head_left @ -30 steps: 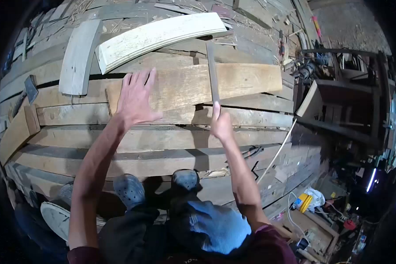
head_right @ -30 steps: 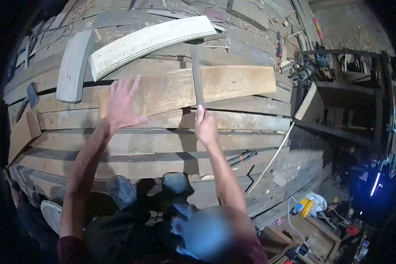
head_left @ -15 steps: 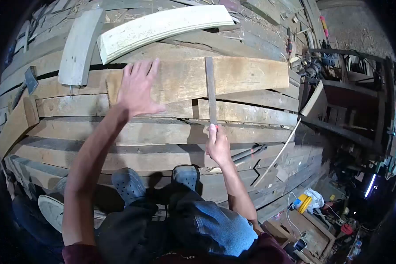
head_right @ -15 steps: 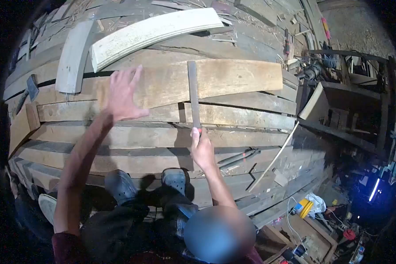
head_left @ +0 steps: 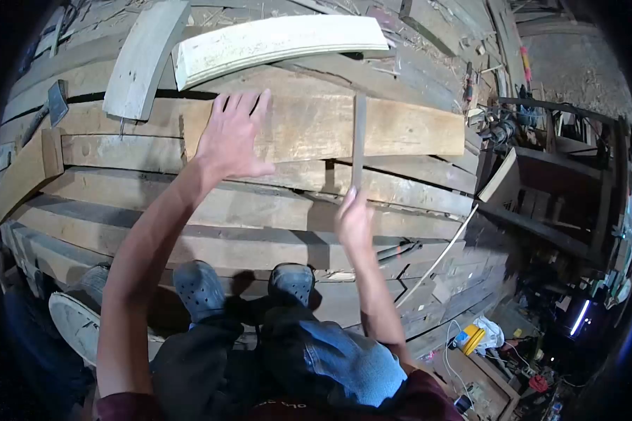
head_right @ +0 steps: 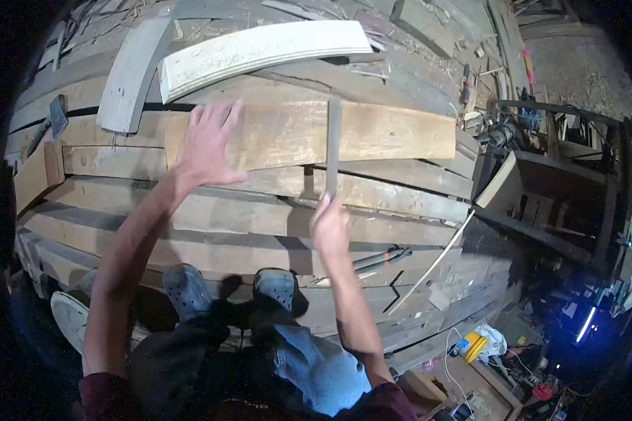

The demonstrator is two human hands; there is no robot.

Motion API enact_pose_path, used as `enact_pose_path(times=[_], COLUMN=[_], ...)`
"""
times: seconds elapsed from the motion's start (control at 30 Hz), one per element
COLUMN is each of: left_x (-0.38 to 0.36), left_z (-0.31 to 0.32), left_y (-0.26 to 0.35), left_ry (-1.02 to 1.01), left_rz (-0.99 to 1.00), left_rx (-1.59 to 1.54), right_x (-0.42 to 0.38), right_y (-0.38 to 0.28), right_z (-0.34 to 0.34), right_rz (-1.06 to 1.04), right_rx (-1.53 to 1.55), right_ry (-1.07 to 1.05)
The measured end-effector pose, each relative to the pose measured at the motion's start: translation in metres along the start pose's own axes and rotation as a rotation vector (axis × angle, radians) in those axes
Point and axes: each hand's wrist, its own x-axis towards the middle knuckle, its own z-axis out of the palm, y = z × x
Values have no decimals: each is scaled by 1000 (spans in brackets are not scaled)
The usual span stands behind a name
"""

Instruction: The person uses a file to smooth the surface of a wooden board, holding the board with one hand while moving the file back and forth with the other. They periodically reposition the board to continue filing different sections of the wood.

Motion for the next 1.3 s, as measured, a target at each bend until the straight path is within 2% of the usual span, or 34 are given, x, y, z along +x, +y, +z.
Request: enact_pose_path(times=[0.03, 0.1, 0.2, 0.3, 0.37, 0.43, 0.47, 0.53, 0.63, 0.67, 0.77, 0.8, 0.83, 0.87, 0.9, 0.97, 1.03, 1.1, 1.13, 1.2, 1.23, 1.3], left_x=[-1, -3, 0, 0, -3, -1, -1, 2, 0, 0, 0, 1, 3, 1, -2, 1, -4, -2, 1, 3, 0, -8], left_z=[1, 2, -1, 0, 6, 2, -6, -3, 2, 2, 3, 1, -1, -2, -1, -1, 2, 8, 4, 5, 7, 8], left_y=[0, 3, 2, 1, 0, 0, 1, 1, 2, 1, 2, 3, 3, 4, 4, 2, 5, -1, 1, 0, 2, 6], left_ry=[3, -30, -27, -43, -19, -4, -74, -30, -20, -20, -34, -65, -98, -37, -40, -53, -43, 40, -22, -5, -13, -43], left_rz=[9, -2, -16, -23, -16, -6, -20, -25, -41, -35, -23, -37, -61, -43, -49, -36, -25, 9, -26, -45, -55, -45], left_rx=[-4, -10, 54, 16, 27, -14, -26, 2, -5, -31, -21, 14, 44, 15, -6, -50, -68, -4, 24, 25, 18, -65], right_x=[17, 24, -6, 8, 38, 33, 22, -4, 30, 45, 26, -3, -6, -10, -5, 22, 14, -23, -15, -13, 6, 25], right_y=[-4, -22, -1, 0, -26, -33, -21, 11, -11, -33, 1, -5, -3, -1, -7, -23, -30, 3, -7, -14, -17, -39], right_z=[-1, -16, -7, 2, -14, -21, -17, 3, -5, -21, 11, 8, 10, 13, 10, -5, -7, 23, 18, 5, 3, -14], right_rz=[-141, -59, -113, -44, -159, -110, -104, -108, -252, -135, -299, -102, -131, -162, -80, -178, -104, -277, -220, -86, -166, -139], right_rx=[-49, -49, 83, 30, -34, 89, 67, 29, -17, -19, 38, -48, 19, 85, 67, -5, 56, 70, 46, -21, -10, 25], right_ry=[135, 51, 63, 55, 102, 57, 59, 67, 166, 46, 199, 55, 66, 75, -7, 36, 15, 209, 152, 3, 53, -31])
